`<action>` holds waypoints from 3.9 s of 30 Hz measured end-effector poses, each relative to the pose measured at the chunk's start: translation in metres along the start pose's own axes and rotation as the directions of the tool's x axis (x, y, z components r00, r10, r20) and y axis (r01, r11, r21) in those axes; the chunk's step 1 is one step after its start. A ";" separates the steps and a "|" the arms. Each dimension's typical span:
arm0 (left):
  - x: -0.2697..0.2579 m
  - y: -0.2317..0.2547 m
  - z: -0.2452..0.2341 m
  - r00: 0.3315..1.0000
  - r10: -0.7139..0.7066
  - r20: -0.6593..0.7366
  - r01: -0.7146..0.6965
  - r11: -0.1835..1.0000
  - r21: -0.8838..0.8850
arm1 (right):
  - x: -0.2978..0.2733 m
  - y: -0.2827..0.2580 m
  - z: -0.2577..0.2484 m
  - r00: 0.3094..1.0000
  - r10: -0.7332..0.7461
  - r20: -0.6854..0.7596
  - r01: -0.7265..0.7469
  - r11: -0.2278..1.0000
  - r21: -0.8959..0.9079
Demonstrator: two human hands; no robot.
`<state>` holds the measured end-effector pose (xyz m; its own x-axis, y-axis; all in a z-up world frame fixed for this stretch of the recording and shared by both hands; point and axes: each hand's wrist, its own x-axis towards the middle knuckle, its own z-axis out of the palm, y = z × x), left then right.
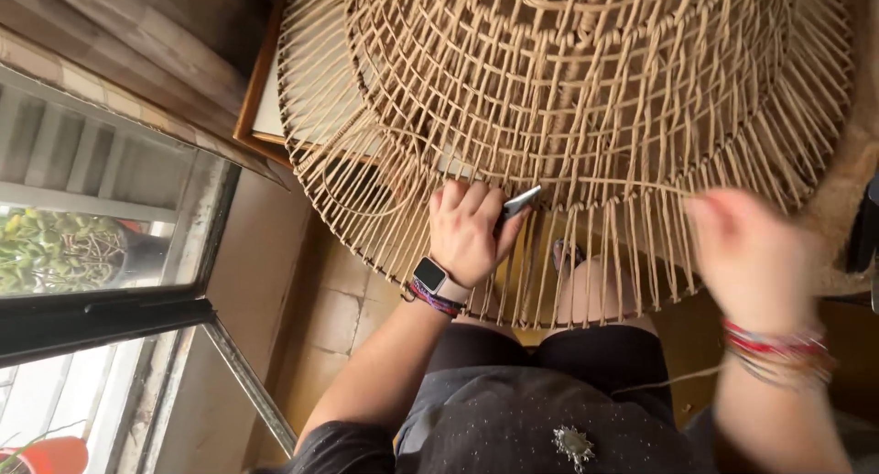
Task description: Weaving wicker strips into a lampshade frame and trimming them with snips
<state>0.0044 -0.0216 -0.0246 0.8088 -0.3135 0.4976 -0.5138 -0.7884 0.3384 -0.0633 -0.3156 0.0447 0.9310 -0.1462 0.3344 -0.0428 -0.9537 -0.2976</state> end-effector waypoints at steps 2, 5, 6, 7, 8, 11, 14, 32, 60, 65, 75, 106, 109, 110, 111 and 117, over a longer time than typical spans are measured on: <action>0.002 0.003 0.000 1.000 -0.002 -0.031 0.003 1.000 0.013 | 0.030 -0.072 -0.001 0.943 -0.020 0.331 -0.001 0.998 0.064; 0.002 -0.001 -0.005 1.000 0.008 0.003 -0.008 1.000 0.022 | 0.029 -0.057 0.040 0.973 -0.153 0.172 0.083 0.931 0.356; 0.001 -0.001 -0.005 1.000 0.012 0.001 -0.012 1.000 0.027 | 0.019 -0.033 0.029 0.974 -0.154 0.167 0.085 0.929 0.360; 0.000 -0.002 -0.005 1.000 0.008 0.009 -0.008 1.000 0.023 | 0.009 -0.010 0.017 0.995 -0.069 0.072 0.047 0.962 0.270; 0.000 -0.001 -0.003 1.000 0.001 0.011 -0.001 1.000 0.013 | 0.001 0.016 0.003 0.999 0.003 -0.034 0.003 0.984 0.176; 0.002 -0.001 -0.002 1.000 0.000 -0.001 0.000 1.000 0.002 | -0.003 0.033 -0.002 0.997 -0.075 0.005 0.075 0.993 0.087; 0.004 0.005 -0.005 1.000 -0.016 0.020 0.015 0.999 0.029 | 0.035 -0.087 0.002 0.912 -0.015 0.410 0.003 1.000 0.031; -0.009 -0.049 -0.065 0.719 -0.695 0.008 0.463 0.470 -0.752 | 0.031 -0.068 0.033 0.933 -0.269 0.238 0.261 0.963 0.063; -0.016 -0.032 -0.035 0.997 -0.074 -0.035 0.072 0.997 -0.040 | 0.033 -0.040 0.015 0.871 -0.137 0.472 0.044 0.978 0.202; -0.025 -0.048 -0.009 0.989 -0.046 -0.140 0.049 0.999 0.019 | 0.038 -0.052 0.020 0.962 -0.218 0.166 0.151 0.928 0.342; -0.018 -0.039 -0.030 0.992 -0.081 -0.095 0.080 0.997 -0.017 | 0.035 0.004 0.014 0.958 -0.195 0.212 0.196 0.980 0.014; 0.003 -0.032 -0.037 0.900 -0.376 -0.222 0.332 0.919 -0.211 | 0.078 0.068 0.051 0.947 -0.176 -0.268 0.246 0.934 0.258; 0.011 -0.025 -0.035 0.893 -0.394 -0.220 0.361 0.916 -0.174 | 0.090 0.090 0.060 0.949 -0.182 -0.257 0.249 0.932 0.263; 0.014 -0.022 -0.035 0.899 -0.374 -0.230 0.351 0.927 -0.132 | 0.093 0.097 0.062 0.952 -0.163 -0.259 0.241 0.920 0.308; 0.014 -0.021 -0.031 0.900 -0.370 -0.230 0.346 0.928 -0.136 | 0.098 0.103 0.064 0.951 -0.160 -0.263 0.239 0.922 0.304; 0.020 -0.029 -0.006 0.851 -0.462 -0.251 0.434 0.887 -0.160 | 0.126 0.119 0.070 0.947 -0.211 -0.242 0.299 0.856 0.422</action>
<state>0.0340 -0.0013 -0.0197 0.8536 0.2299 0.4674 -0.1504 -0.7503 0.6437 0.0745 -0.4289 -0.0112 0.8030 -0.0005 0.5959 0.3947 -0.7488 -0.5325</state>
